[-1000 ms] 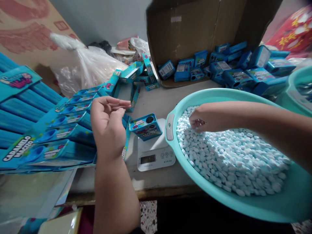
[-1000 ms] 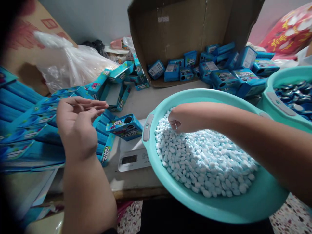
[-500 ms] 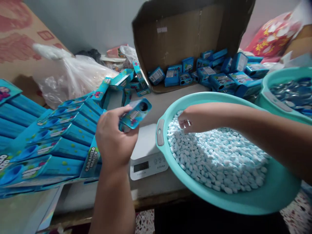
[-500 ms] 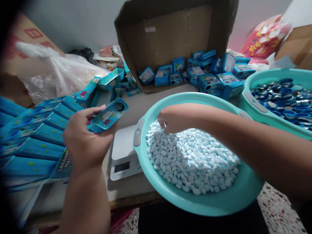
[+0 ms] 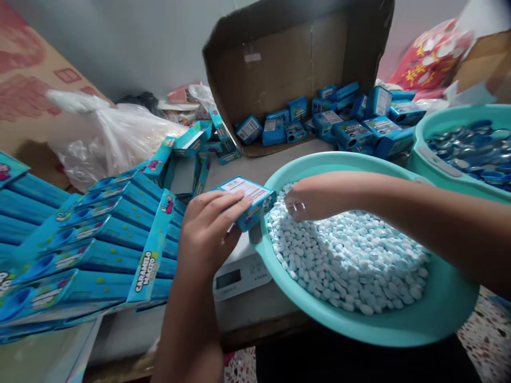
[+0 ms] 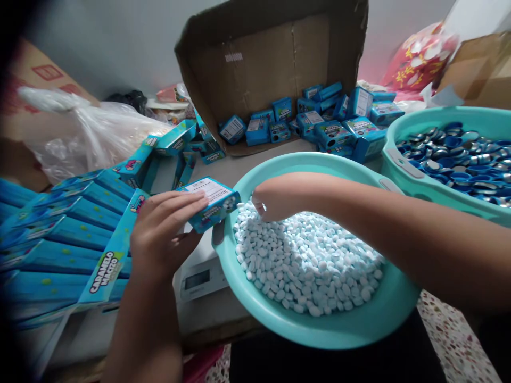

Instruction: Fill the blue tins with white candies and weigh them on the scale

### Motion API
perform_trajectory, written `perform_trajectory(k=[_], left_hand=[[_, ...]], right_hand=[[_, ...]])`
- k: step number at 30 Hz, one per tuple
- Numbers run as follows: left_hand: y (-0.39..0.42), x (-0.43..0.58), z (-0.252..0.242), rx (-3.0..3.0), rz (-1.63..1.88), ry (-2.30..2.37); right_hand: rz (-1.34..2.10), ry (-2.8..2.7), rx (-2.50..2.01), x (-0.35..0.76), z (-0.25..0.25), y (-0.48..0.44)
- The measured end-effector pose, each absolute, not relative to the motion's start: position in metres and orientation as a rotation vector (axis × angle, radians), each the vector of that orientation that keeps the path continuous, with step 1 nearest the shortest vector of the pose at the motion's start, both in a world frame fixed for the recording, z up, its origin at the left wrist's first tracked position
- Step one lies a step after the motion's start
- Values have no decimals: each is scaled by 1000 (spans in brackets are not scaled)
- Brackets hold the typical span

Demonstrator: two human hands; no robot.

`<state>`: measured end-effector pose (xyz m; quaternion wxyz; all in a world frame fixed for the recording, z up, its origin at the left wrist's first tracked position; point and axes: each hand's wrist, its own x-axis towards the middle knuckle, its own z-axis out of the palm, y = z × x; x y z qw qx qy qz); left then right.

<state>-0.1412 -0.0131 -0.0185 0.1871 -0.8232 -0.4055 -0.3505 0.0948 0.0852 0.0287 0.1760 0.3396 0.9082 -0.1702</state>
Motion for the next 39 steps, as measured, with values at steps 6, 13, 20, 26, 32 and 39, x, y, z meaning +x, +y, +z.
perform_trajectory(k=[6,13,20,26,32,39], left_hand=[[-25,-158,-13,-2089,-1388,-2028],[-36,-179,-4,-2279,-995,-2566],[-37,-156,2,-1981,-1597,-2133],[-35,-155,4,-1738,-1203,-2047],[-34,-154,2,-1713,-1288,-2062],[-34,-154,4,-1736,-1282,-2071]], right_hand=[[-499,2573,1003,98,24,89],[-541,2557,962,99,18,94],[-520,2544,937,101,6,100],[-456,2496,960,97,7,97],[-432,2463,965,99,12,94],[-529,2480,931,103,7,98]])
